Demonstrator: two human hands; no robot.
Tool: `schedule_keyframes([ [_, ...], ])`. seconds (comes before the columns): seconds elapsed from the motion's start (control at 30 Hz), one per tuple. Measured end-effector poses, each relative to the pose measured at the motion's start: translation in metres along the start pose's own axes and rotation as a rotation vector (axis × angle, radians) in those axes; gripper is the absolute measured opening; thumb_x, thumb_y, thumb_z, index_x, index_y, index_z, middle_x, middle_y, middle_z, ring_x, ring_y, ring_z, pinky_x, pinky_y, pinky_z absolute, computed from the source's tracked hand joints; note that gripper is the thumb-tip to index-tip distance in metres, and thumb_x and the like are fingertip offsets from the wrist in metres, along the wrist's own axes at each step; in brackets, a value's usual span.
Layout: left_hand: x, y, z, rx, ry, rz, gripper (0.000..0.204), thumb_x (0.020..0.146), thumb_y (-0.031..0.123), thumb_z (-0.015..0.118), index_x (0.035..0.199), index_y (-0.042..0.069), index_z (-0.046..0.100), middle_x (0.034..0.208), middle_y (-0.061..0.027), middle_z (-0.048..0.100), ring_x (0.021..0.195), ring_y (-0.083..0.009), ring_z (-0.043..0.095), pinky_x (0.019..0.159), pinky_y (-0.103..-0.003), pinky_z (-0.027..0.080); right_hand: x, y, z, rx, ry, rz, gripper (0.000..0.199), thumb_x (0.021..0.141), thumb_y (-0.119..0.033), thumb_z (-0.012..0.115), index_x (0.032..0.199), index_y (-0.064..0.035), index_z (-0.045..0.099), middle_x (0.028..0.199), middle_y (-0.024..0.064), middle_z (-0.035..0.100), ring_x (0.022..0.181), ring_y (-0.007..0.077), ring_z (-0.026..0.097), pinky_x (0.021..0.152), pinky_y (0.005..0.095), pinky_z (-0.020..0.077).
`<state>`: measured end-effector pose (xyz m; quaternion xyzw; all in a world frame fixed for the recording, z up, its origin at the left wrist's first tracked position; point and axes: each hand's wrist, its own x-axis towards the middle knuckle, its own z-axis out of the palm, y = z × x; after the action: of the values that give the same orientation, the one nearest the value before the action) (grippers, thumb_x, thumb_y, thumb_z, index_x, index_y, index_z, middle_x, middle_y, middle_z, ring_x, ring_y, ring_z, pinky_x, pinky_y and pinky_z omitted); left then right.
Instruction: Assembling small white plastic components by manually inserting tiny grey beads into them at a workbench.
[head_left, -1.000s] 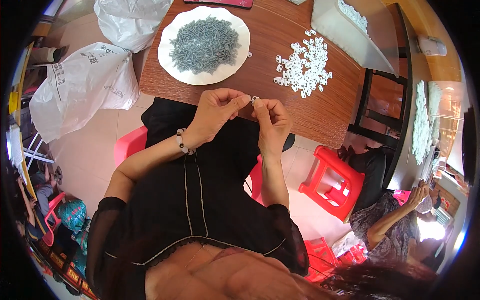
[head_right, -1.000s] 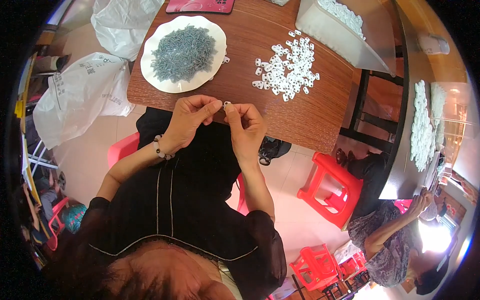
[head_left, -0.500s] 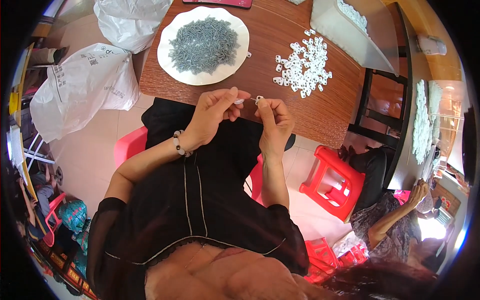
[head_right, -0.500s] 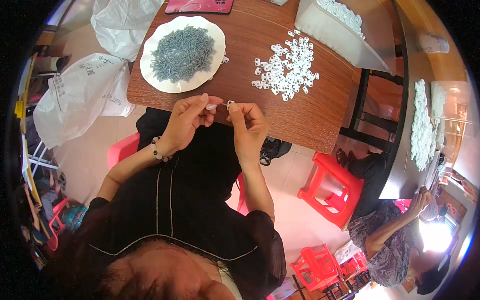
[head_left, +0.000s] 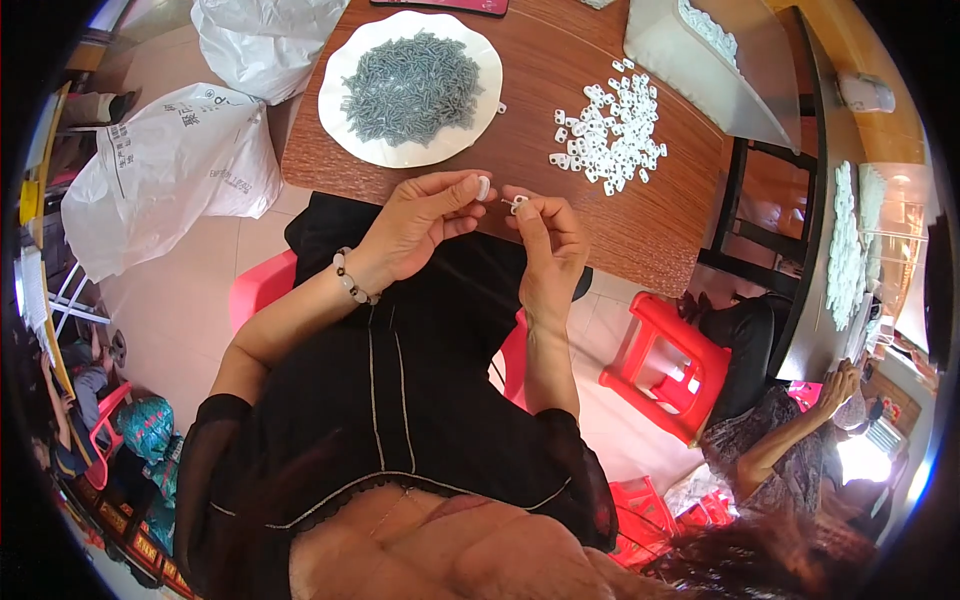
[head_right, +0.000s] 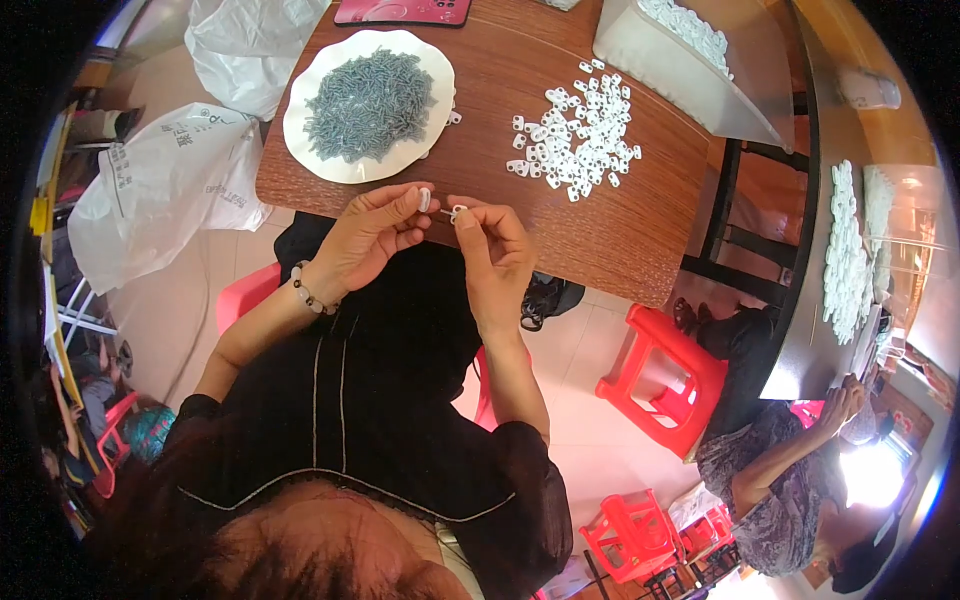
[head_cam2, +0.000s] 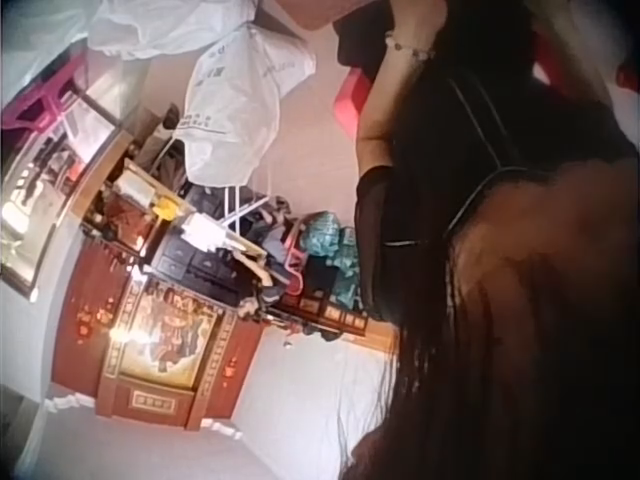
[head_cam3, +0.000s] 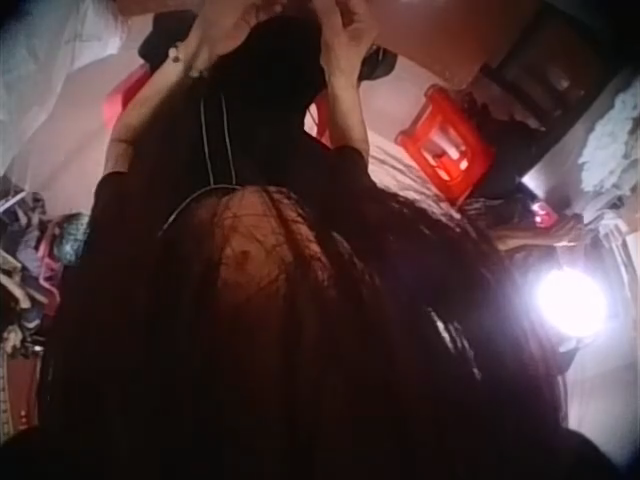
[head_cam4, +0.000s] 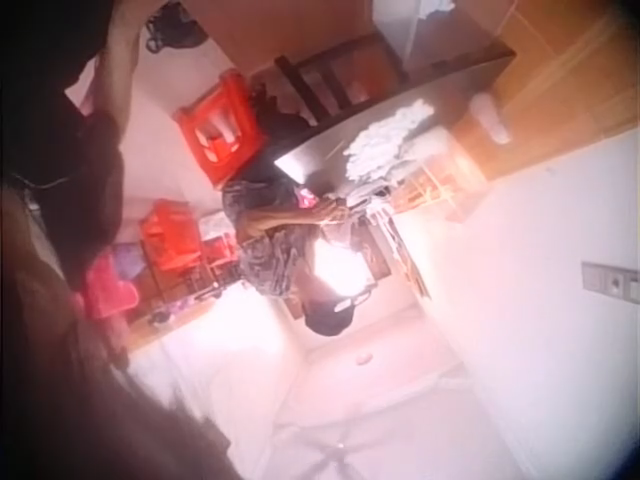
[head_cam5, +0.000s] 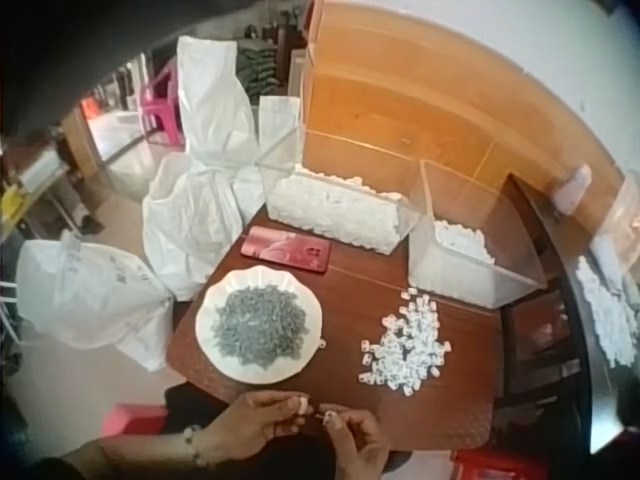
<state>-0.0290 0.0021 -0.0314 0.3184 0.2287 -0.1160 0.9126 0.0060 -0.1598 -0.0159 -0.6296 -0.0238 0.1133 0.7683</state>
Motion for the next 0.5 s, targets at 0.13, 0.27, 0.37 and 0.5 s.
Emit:
schedule_keyframes([
  [0.13, -0.0009, -0.0004, -0.0005, -0.002, -0.005, -0.039, 0.024, 0.089, 0.021, 0.066, 0.108, 0.005, 0.067, 0.095, -0.0013, 0.068, 0.082, -0.0080, 0.062, 0.071, -0.022, 0.052, -0.0023, -0.0004, 0.0027, 0.024, -0.041, -0.018, 0.008, 0.092, -0.005, 0.059, 0.090, 0.0024, 0.058, 0.104, 0.0131, 0.065, 0.090, 0.0107, 0.059, 0.082, 0.0239, 0.0480],
  [0.27, -0.0017, -0.0023, -0.0003, 0.007, -0.021, -0.034, 0.026, 0.088, 0.023, 0.068, 0.108, 0.006, 0.068, 0.094, 0.0005, 0.068, 0.084, -0.0070, 0.062, 0.070, -0.021, 0.051, -0.0031, -0.0014, 0.0044, 0.048, -0.043, -0.031, 0.007, 0.092, -0.003, 0.059, 0.088, 0.0025, 0.057, 0.103, 0.0136, 0.065, 0.089, 0.0107, 0.060, 0.081, 0.0242, 0.0491],
  [0.37, -0.0025, -0.0023, -0.0003, 0.019, -0.018, -0.040, 0.027, 0.087, 0.023, 0.068, 0.109, 0.007, 0.068, 0.094, 0.0006, 0.068, 0.084, -0.0070, 0.062, 0.070, -0.021, 0.051, -0.0034, -0.0003, 0.0042, 0.016, -0.037, -0.042, 0.006, 0.091, -0.002, 0.059, 0.087, 0.0023, 0.057, 0.102, 0.0133, 0.065, 0.088, 0.0101, 0.060, 0.080, 0.0234, 0.0497],
  [0.5, -0.0031, -0.0033, -0.0011, 0.020, -0.015, -0.039, 0.027, 0.087, 0.023, 0.069, 0.109, 0.007, 0.068, 0.094, 0.0006, 0.068, 0.084, -0.0069, 0.062, 0.071, -0.021, 0.051, -0.0032, 0.0000, 0.0060, 0.008, -0.033, -0.055, 0.006, 0.091, -0.002, 0.059, 0.087, 0.0022, 0.057, 0.100, 0.0128, 0.066, 0.086, 0.0096, 0.060, 0.079, 0.0231, 0.0501],
])
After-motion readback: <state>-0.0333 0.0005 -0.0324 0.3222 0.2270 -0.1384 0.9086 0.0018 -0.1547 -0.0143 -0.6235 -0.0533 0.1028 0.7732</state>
